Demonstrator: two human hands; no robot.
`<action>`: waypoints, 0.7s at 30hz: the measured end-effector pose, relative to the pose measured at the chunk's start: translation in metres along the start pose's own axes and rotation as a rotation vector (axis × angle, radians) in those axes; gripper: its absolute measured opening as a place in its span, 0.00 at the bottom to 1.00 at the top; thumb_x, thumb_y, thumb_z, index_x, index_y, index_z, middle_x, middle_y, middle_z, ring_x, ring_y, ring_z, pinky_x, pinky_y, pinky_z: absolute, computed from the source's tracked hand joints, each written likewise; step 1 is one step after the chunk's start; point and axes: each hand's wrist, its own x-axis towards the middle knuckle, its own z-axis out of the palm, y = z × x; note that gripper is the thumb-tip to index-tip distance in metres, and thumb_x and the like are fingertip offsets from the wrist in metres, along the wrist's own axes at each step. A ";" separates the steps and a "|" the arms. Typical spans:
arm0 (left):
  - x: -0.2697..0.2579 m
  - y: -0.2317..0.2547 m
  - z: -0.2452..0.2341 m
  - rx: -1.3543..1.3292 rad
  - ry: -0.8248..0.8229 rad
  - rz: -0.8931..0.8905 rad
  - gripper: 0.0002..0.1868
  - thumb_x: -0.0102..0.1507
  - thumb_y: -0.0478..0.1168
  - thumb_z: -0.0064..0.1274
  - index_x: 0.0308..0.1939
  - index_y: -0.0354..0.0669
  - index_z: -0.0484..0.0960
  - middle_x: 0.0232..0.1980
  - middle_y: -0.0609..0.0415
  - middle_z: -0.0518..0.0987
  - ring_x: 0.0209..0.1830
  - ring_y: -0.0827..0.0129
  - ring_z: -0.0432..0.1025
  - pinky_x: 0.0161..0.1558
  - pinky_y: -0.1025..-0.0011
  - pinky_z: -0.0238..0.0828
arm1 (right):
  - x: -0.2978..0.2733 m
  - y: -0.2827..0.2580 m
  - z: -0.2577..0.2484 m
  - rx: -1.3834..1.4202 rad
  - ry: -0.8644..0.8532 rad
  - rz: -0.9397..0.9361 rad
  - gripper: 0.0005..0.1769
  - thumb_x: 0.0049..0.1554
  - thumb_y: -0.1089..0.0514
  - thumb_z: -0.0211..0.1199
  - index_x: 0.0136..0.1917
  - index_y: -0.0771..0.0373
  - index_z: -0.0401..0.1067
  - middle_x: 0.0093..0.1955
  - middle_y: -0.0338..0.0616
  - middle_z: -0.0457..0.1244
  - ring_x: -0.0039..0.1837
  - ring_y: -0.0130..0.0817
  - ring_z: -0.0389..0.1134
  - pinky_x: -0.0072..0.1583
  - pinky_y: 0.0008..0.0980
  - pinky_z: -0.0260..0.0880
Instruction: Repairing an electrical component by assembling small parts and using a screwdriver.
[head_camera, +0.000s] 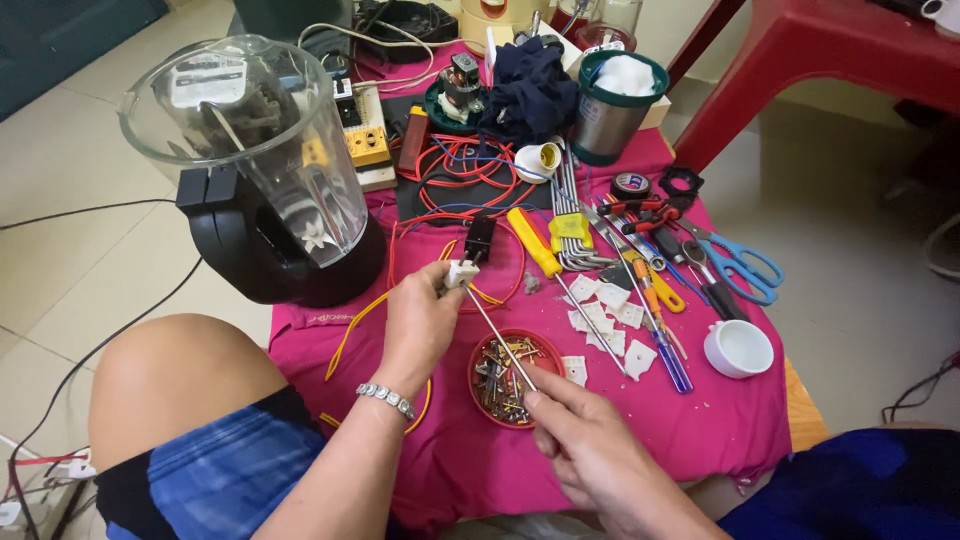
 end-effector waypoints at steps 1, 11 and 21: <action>0.000 -0.003 0.001 0.001 -0.001 -0.002 0.13 0.58 0.38 0.55 0.46 0.51 0.88 0.36 0.57 0.88 0.32 0.73 0.78 0.37 0.67 0.67 | 0.008 0.007 -0.002 0.000 -0.001 0.002 0.32 0.62 0.52 0.57 0.80 0.41 0.68 0.30 0.44 0.52 0.20 0.19 0.36 0.24 0.22 0.26; -0.005 0.003 -0.001 0.141 -0.055 -0.029 0.03 0.60 0.42 0.56 0.34 0.51 0.84 0.27 0.51 0.82 0.27 0.58 0.72 0.35 0.58 0.62 | 0.011 0.014 -0.010 -0.726 0.176 -0.304 0.31 0.57 0.44 0.56 0.74 0.37 0.69 0.72 0.19 0.69 0.69 0.12 0.70 0.68 0.20 0.64; -0.005 0.001 0.000 0.163 -0.089 -0.040 0.05 0.61 0.42 0.55 0.38 0.52 0.86 0.28 0.51 0.83 0.27 0.60 0.73 0.36 0.59 0.63 | -0.003 0.006 -0.003 -0.914 0.205 -0.300 0.32 0.58 0.41 0.50 0.76 0.28 0.65 0.69 0.29 0.69 0.70 0.36 0.70 0.64 0.36 0.68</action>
